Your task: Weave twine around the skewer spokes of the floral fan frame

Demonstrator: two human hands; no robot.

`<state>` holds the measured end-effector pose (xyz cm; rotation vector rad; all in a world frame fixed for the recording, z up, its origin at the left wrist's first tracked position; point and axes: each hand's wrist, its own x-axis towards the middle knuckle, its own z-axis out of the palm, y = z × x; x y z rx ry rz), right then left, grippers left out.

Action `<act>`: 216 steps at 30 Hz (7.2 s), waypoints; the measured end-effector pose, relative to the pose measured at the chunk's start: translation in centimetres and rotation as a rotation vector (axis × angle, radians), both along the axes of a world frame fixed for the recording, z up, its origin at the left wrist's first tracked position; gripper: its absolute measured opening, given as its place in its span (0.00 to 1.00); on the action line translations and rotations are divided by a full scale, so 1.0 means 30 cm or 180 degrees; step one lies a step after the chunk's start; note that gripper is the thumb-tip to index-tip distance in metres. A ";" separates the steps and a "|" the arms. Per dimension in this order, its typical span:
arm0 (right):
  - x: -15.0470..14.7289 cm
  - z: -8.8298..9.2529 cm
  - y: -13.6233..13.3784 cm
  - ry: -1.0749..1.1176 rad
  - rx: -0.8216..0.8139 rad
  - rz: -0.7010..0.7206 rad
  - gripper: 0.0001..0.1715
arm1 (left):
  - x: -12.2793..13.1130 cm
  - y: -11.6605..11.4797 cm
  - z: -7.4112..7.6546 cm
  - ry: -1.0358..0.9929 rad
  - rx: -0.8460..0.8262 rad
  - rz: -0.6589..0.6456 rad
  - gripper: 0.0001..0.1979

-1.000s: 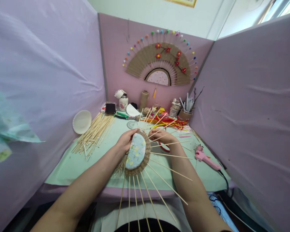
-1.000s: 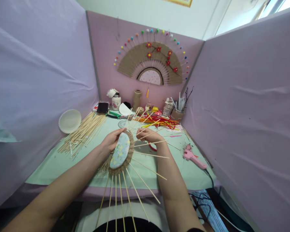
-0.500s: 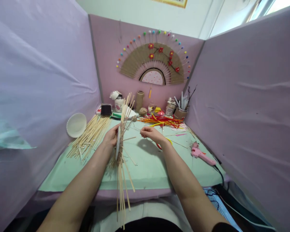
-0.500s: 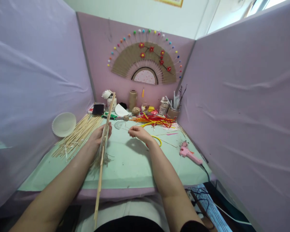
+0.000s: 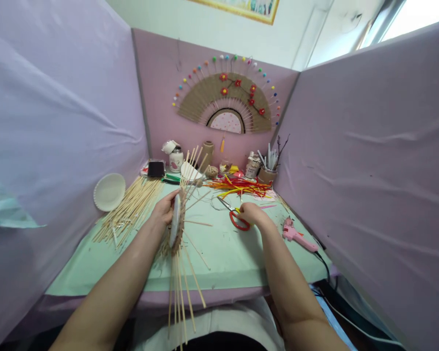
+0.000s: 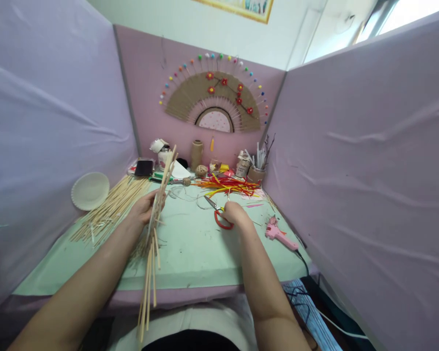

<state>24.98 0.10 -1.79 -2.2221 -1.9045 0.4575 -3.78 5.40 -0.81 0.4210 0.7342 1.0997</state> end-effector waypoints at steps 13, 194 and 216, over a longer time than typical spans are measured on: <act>0.017 -0.015 -0.041 -0.0370 -0.0613 0.0153 0.09 | 0.023 -0.053 0.041 0.0090 0.0139 0.0319 0.07; 0.012 -0.043 -0.645 0.0128 0.0369 -0.0024 0.18 | 0.168 -0.138 -0.213 0.3788 0.5274 -0.1609 0.24; 0.248 -0.126 0.032 -0.0943 0.0317 -0.1017 0.22 | 0.182 -0.160 -0.228 0.3978 0.5163 -0.1386 0.20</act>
